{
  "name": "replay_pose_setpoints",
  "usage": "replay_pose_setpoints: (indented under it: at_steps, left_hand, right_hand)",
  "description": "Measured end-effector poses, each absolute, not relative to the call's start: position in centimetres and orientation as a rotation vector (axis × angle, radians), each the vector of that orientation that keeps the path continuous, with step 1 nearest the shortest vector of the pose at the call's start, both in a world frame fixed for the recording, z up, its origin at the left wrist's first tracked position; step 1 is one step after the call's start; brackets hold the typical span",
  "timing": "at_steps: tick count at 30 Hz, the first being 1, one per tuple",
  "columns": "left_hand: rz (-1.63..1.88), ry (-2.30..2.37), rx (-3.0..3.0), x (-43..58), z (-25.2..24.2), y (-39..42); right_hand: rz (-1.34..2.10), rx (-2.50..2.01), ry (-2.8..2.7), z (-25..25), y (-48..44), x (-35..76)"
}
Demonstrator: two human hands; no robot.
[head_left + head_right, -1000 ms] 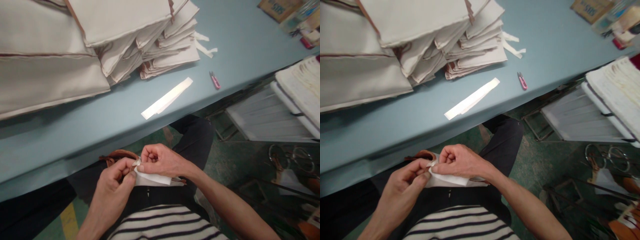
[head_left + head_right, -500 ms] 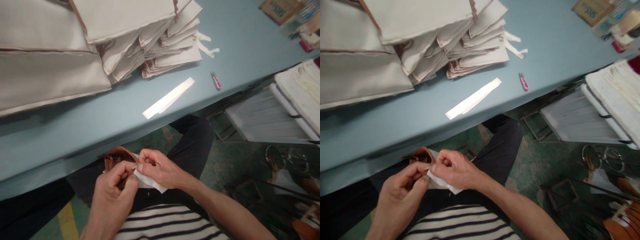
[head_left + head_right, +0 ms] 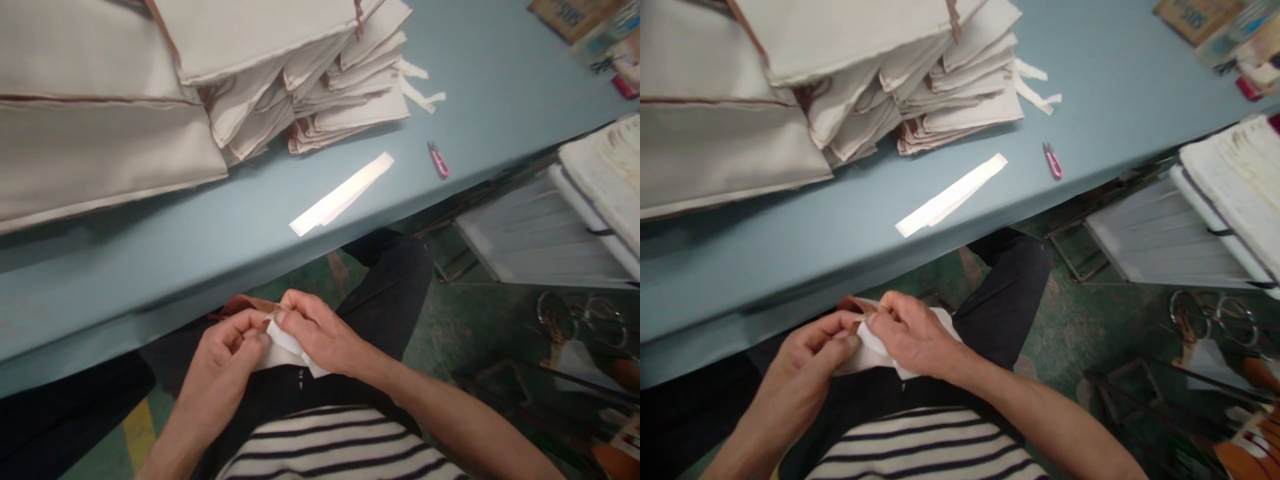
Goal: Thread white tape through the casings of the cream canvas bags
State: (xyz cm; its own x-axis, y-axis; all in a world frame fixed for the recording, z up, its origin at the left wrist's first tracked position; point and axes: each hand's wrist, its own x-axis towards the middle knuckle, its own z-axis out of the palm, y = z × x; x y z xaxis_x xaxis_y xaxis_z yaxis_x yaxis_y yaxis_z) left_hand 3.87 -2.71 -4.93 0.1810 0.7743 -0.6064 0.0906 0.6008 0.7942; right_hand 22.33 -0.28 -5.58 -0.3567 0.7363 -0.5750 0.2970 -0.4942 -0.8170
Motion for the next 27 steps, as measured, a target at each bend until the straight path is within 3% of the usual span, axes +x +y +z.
replay_pose_setpoints:
  at_steps: [6, 12, 18, 27]
  left_hand:
    - [0.582, 1.216, 0.889, 3.1, -2.9, -2.0]
    - [0.457, 1.123, 1.110, 4.0, 0.6, 0.0]
    - [0.379, 1.062, 1.264, 3.9, 2.1, -0.2]
    - [0.416, 1.163, 1.420, 3.7, 2.2, -1.1]
  right_hand:
    - [1.792, -1.412, -1.578, -2.9, 0.1, 24.5]
    - [1.085, -0.986, -1.878, -0.7, 0.7, 25.8]
    - [1.184, -0.595, -2.034, -1.2, 3.3, 24.7]
    - [1.275, -0.861, -2.417, 1.1, 4.5, 25.8]
